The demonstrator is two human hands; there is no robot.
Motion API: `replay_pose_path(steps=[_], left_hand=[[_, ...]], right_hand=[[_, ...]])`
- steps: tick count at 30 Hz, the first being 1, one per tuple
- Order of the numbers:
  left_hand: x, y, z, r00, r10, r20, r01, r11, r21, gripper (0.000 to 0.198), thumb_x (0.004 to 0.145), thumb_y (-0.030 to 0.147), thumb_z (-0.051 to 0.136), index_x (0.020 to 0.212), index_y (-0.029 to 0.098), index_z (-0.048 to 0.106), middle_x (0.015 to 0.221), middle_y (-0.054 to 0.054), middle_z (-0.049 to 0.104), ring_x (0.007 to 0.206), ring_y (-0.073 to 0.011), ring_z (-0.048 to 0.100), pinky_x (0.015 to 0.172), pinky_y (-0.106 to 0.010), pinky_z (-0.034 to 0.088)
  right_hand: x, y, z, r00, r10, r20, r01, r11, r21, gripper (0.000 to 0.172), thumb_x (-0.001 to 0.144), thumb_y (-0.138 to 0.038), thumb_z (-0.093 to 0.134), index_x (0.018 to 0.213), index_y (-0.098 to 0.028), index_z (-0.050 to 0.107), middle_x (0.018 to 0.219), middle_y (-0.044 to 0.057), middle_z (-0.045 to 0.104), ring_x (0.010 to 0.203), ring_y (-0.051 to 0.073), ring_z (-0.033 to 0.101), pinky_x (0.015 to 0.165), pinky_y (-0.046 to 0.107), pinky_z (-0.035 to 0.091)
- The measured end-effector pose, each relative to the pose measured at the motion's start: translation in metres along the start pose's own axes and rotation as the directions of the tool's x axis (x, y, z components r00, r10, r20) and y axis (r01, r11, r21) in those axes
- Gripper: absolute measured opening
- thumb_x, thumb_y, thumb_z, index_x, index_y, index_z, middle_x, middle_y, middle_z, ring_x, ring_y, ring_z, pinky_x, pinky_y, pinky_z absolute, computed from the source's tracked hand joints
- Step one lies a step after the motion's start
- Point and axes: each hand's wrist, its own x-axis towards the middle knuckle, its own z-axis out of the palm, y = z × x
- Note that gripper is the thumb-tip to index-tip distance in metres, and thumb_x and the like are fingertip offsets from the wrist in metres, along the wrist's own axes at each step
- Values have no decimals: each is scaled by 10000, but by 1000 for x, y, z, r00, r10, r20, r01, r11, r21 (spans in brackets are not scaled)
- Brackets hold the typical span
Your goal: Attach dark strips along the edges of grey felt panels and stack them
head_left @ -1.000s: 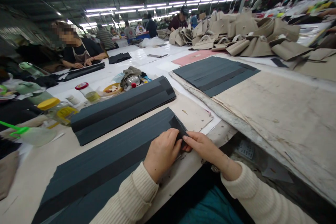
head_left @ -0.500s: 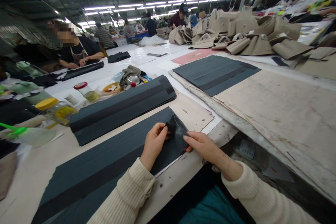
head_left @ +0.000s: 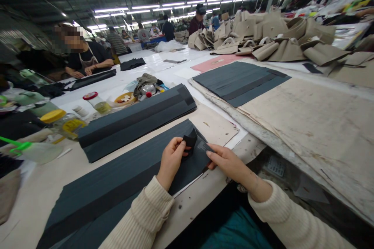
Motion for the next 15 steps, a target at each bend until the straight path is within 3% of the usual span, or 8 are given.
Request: replay_pose_path(steps=[7, 12, 15], left_hand=[[-1, -3, -1, 1000, 12, -21, -13, 999, -35, 202, 747, 350, 536, 798, 155, 529, 773, -12, 567, 739, -142, 608, 588, -219, 496], [4, -7, -4, 988, -77, -131, 41, 964, -262, 216, 725, 344, 562, 812, 187, 442, 708, 45, 467, 683, -111, 590, 592, -221, 509], [5, -7, -5, 988, -89, -125, 52, 961, -271, 231, 717, 349, 569, 818, 189, 437, 719, 44, 463, 685, -109, 588, 588, -216, 506]], right_hand=[[-1, 3, 1, 997, 37, -62, -31, 996, 88, 496, 808, -235, 428, 1298, -168, 390, 649, -14, 592, 563, 103, 575, 581, 245, 475], [-3, 2, 1, 996, 34, -80, -28, 997, 75, 572, 804, -183, 410, 1358, -188, 268, 645, -28, 569, 535, 94, 575, 571, 237, 485], [-3, 0, 1, 996, 41, -85, -37, 998, 55, 567, 805, -182, 403, 1355, -195, 267, 658, -33, 561, 514, 86, 563, 562, 236, 487]])
